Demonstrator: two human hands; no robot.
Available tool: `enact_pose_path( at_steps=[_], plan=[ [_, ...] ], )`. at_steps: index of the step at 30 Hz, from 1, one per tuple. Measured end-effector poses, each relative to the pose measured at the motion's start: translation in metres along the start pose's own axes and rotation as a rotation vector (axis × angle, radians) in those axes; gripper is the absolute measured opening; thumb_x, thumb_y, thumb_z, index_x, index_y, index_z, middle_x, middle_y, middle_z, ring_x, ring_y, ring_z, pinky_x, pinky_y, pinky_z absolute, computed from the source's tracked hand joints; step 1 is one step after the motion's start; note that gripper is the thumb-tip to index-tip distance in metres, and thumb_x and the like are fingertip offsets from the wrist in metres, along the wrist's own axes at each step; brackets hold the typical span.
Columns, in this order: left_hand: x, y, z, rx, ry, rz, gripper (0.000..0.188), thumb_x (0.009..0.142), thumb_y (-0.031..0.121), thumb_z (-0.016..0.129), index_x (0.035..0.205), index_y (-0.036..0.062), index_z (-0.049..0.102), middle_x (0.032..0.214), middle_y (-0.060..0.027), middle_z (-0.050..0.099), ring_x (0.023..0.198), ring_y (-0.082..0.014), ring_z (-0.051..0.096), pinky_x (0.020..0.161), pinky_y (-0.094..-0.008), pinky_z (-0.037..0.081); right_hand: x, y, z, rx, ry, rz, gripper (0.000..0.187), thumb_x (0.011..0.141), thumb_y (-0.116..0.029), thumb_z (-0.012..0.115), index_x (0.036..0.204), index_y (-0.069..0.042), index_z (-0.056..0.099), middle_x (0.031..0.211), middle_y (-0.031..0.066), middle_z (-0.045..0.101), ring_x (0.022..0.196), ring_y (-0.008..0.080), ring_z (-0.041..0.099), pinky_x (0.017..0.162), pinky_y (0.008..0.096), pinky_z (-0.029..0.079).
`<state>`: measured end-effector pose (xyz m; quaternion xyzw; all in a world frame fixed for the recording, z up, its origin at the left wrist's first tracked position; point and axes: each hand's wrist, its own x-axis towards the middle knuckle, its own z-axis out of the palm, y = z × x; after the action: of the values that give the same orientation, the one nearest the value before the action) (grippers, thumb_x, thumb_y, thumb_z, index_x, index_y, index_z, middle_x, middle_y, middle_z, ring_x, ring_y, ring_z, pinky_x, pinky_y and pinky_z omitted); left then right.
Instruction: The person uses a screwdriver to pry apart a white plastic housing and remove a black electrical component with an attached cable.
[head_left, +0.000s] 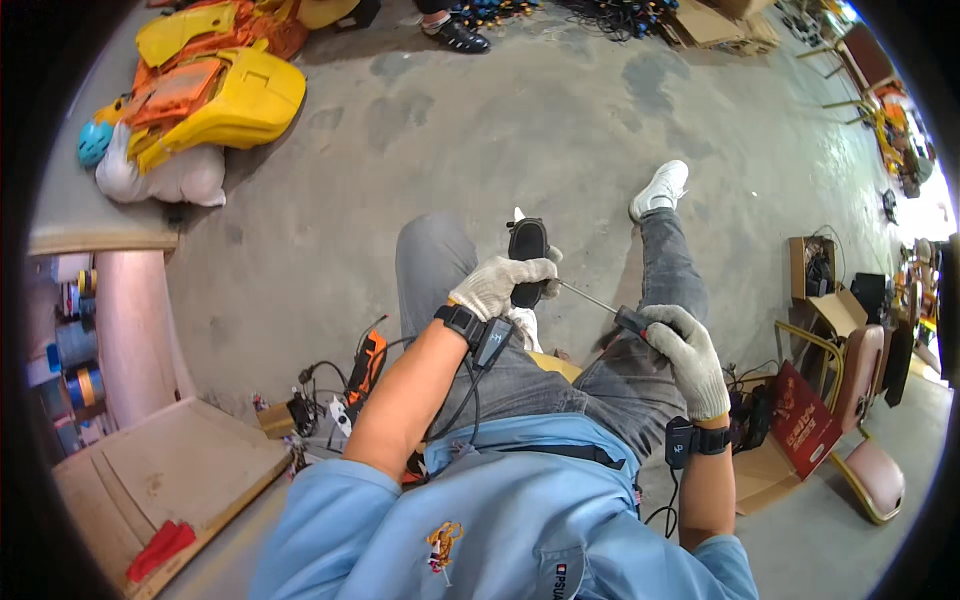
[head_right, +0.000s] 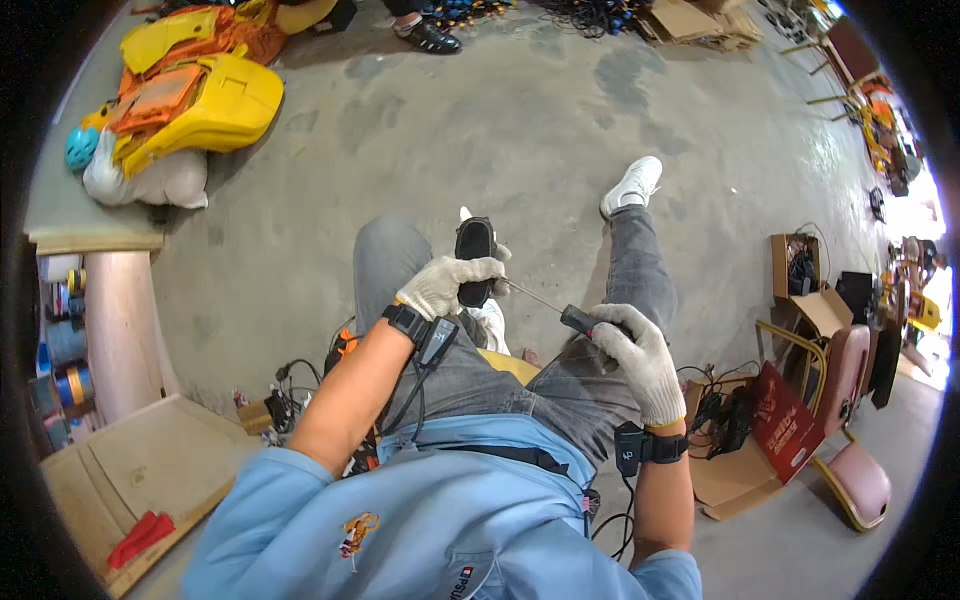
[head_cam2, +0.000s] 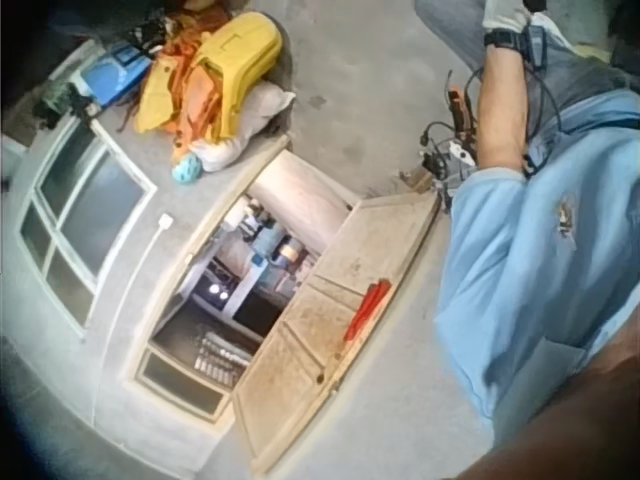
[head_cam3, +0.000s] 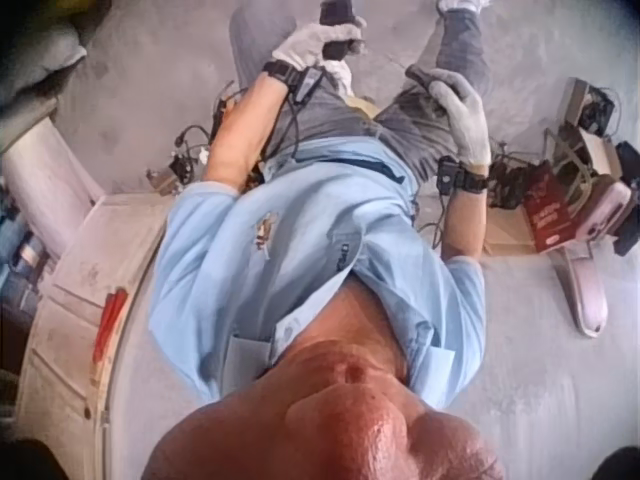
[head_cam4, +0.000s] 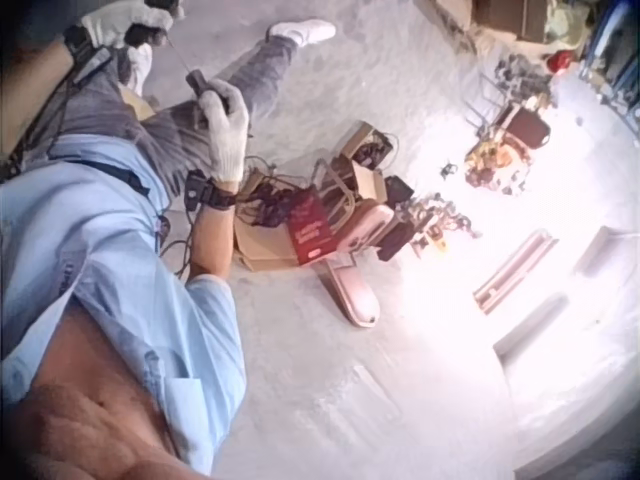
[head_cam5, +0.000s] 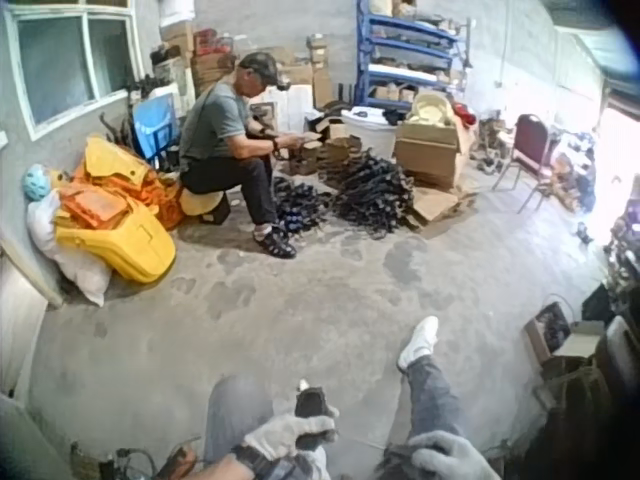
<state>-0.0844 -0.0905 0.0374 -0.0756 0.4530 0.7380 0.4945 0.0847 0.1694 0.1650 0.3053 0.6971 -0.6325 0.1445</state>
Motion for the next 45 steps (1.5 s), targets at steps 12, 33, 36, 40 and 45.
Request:
enact_pose_path(
  at_steps=[12, 33, 36, 40, 45],
  plan=[
    [0.003, -0.009, -0.002, -0.121, 0.037, 0.035, 0.036, 0.096, 0.013, 0.081, 0.126, -0.0002, 0.067, 0.107, -0.0107, 0.074, 0.089, -0.0263, 0.079, 0.082, -0.0347, 0.062, -0.002, 0.006, 0.001, 0.039, 0.005, -0.036, 0.034, 0.101, -0.018, 0.067, 0.129, 0.002, 0.071, 0.085, 0.0016, 0.067, 0.072, 0.0089, 0.061, 0.068, 0.0254, 0.051],
    [0.000, -0.006, 0.001, -0.056, 0.038, 0.060, 0.038, 0.097, 0.018, 0.081, 0.129, 0.0016, 0.068, 0.098, -0.0113, 0.077, 0.088, -0.0234, 0.079, 0.077, -0.0324, 0.060, -0.004, 0.002, 0.004, -0.126, 0.065, -0.126, 0.037, 0.095, -0.015, 0.073, 0.128, 0.001, 0.072, 0.096, 0.0017, 0.071, 0.082, 0.0083, 0.063, 0.077, 0.0267, 0.054],
    [0.002, -0.005, 0.001, -0.050, 0.041, 0.071, 0.039, 0.097, 0.020, 0.082, 0.129, 0.0025, 0.068, 0.099, -0.0113, 0.077, 0.088, -0.0230, 0.079, 0.076, -0.0317, 0.059, -0.004, 0.005, 0.001, -0.164, 0.059, -0.170, 0.040, 0.092, -0.015, 0.075, 0.129, 0.001, 0.071, 0.104, 0.0044, 0.074, 0.093, 0.0119, 0.068, 0.088, 0.0299, 0.056],
    [0.000, -0.002, 0.002, -0.035, 0.027, 0.040, 0.040, 0.097, 0.021, 0.082, 0.130, 0.0030, 0.069, 0.099, -0.0108, 0.077, 0.089, -0.0223, 0.079, 0.076, -0.0318, 0.059, -0.004, 0.001, 0.005, -0.253, 0.074, -0.225, 0.041, 0.090, -0.014, 0.076, 0.129, 0.001, 0.071, 0.113, 0.0081, 0.076, 0.104, 0.0150, 0.070, 0.097, 0.0324, 0.055],
    [0.001, -0.002, 0.002, -0.027, 0.036, 0.033, 0.040, 0.097, 0.021, 0.081, 0.130, 0.0028, 0.068, 0.098, -0.0117, 0.078, 0.088, -0.0224, 0.078, 0.077, -0.0323, 0.060, -0.002, 0.013, 0.002, -0.181, 0.071, -0.188, 0.045, 0.089, -0.011, 0.077, 0.132, 0.001, 0.068, 0.118, 0.0093, 0.075, 0.110, 0.0168, 0.069, 0.101, 0.0335, 0.054]
  ],
)
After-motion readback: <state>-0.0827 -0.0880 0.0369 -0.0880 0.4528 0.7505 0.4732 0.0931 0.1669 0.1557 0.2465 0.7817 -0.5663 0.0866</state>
